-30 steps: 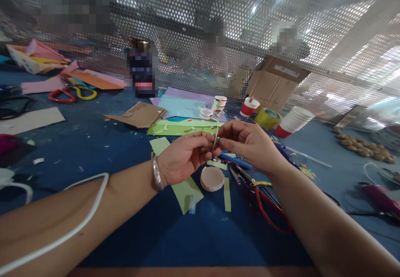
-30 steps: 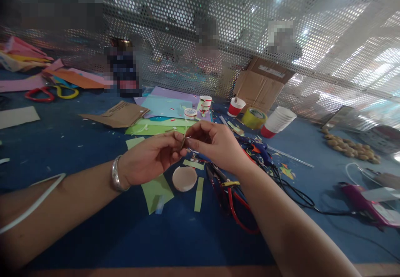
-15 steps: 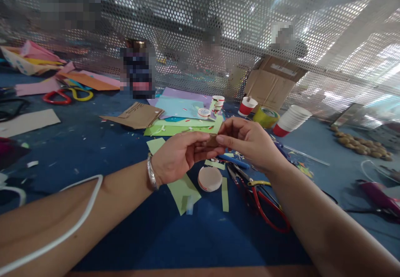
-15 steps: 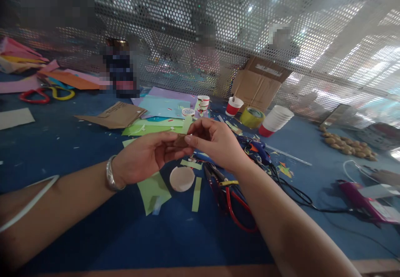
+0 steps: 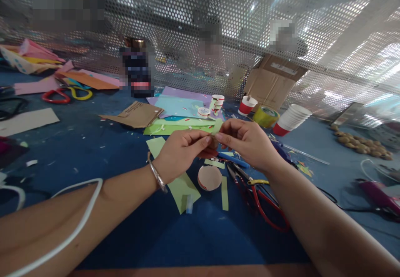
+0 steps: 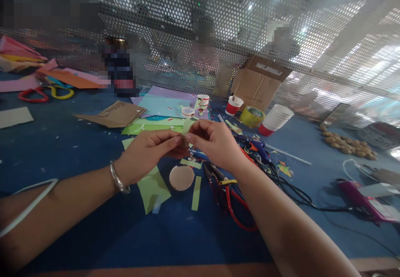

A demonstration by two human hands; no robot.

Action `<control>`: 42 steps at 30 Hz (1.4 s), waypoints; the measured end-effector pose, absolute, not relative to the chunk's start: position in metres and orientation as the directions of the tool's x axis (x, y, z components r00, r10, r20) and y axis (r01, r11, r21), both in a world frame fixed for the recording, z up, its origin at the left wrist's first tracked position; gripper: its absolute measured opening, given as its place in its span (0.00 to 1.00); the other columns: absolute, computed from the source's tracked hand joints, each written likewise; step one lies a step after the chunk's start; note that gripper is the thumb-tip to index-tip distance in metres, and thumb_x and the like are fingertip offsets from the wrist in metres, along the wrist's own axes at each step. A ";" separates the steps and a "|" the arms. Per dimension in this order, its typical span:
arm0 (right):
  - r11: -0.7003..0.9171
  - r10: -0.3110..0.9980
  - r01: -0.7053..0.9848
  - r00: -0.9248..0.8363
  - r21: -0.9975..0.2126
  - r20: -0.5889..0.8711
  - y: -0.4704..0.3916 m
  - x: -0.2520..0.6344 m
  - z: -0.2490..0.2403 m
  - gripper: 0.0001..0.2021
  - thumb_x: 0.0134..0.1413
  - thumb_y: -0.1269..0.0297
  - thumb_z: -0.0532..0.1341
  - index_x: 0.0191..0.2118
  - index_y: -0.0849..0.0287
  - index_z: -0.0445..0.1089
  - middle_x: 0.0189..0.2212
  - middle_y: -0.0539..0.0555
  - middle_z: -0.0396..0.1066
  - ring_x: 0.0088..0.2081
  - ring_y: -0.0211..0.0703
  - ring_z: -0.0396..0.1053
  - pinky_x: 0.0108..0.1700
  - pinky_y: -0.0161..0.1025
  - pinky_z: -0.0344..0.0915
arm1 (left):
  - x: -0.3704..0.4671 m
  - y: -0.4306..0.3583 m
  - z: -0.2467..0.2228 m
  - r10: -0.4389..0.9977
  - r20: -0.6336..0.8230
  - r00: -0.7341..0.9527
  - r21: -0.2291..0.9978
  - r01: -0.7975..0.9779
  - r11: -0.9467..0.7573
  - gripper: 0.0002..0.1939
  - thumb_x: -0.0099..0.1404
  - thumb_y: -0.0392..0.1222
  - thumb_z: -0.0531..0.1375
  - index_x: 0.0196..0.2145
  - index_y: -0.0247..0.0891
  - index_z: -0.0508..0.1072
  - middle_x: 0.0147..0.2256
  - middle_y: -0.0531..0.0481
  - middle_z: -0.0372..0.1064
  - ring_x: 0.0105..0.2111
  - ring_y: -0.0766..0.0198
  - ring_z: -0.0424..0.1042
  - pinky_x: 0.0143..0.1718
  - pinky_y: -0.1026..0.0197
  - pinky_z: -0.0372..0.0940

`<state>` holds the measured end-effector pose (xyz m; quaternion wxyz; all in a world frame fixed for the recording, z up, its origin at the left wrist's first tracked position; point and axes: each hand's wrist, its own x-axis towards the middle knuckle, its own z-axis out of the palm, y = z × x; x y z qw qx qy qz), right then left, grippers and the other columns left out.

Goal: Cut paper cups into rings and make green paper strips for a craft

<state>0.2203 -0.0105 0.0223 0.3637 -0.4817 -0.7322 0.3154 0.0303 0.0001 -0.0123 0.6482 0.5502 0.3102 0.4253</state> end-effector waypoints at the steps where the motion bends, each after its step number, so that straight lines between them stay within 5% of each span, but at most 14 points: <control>1: 0.338 0.934 0.479 -0.274 -0.810 0.228 -0.011 0.220 0.022 0.14 0.57 0.52 0.67 0.31 0.58 0.71 0.24 0.47 0.66 0.26 0.36 0.61 0.29 0.36 0.57 | 0.030 0.000 -0.012 0.894 0.080 0.441 0.982 -0.188 0.005 0.07 0.63 0.43 0.66 0.32 0.37 0.81 0.31 0.49 0.78 0.32 0.62 0.79 0.39 0.60 0.75; 7: 0.315 0.943 0.439 -0.245 -0.841 0.225 -0.011 0.224 0.028 0.10 0.58 0.57 0.66 0.35 0.59 0.72 0.27 0.48 0.70 0.28 0.37 0.68 0.32 0.36 0.64 | 0.031 0.002 -0.011 0.927 0.039 0.372 0.989 -0.144 0.016 0.07 0.63 0.41 0.64 0.30 0.36 0.78 0.29 0.49 0.77 0.29 0.63 0.78 0.35 0.62 0.73; 14: 0.275 0.961 0.577 -0.142 -0.769 0.238 -0.023 0.260 0.032 0.10 0.58 0.56 0.66 0.35 0.59 0.74 0.26 0.49 0.71 0.26 0.37 0.67 0.29 0.36 0.62 | 0.031 0.006 -0.014 0.953 -0.055 0.299 0.969 -0.216 0.123 0.08 0.58 0.41 0.69 0.30 0.34 0.76 0.29 0.48 0.78 0.29 0.61 0.79 0.29 0.64 0.71; 24: 0.250 0.961 0.856 -0.275 -0.453 0.011 -0.064 0.275 0.018 0.07 0.62 0.60 0.61 0.36 0.55 0.74 0.28 0.49 0.74 0.28 0.39 0.67 0.30 0.36 0.61 | 0.031 0.005 -0.013 0.968 -0.044 0.246 0.975 -0.200 0.095 0.07 0.59 0.40 0.68 0.30 0.35 0.76 0.29 0.47 0.79 0.30 0.61 0.79 0.30 0.63 0.71; 34: 0.040 0.993 0.928 -0.077 -0.370 -0.086 -0.100 0.312 0.019 0.14 0.64 0.50 0.57 0.37 0.52 0.73 0.28 0.50 0.75 0.26 0.43 0.69 0.29 0.39 0.65 | 0.033 0.009 -0.019 0.979 -0.022 0.201 0.981 -0.185 0.060 0.06 0.59 0.40 0.69 0.32 0.35 0.80 0.34 0.46 0.79 0.33 0.65 0.76 0.35 0.64 0.71; 42: -0.048 0.989 0.968 0.079 -0.246 0.121 -0.091 0.343 0.008 0.13 0.58 0.51 0.59 0.35 0.54 0.74 0.28 0.53 0.76 0.24 0.44 0.68 0.29 0.42 0.63 | 0.033 0.008 -0.022 0.972 -0.048 0.230 0.975 -0.200 0.095 0.07 0.56 0.39 0.71 0.33 0.35 0.81 0.34 0.45 0.80 0.32 0.64 0.76 0.37 0.61 0.72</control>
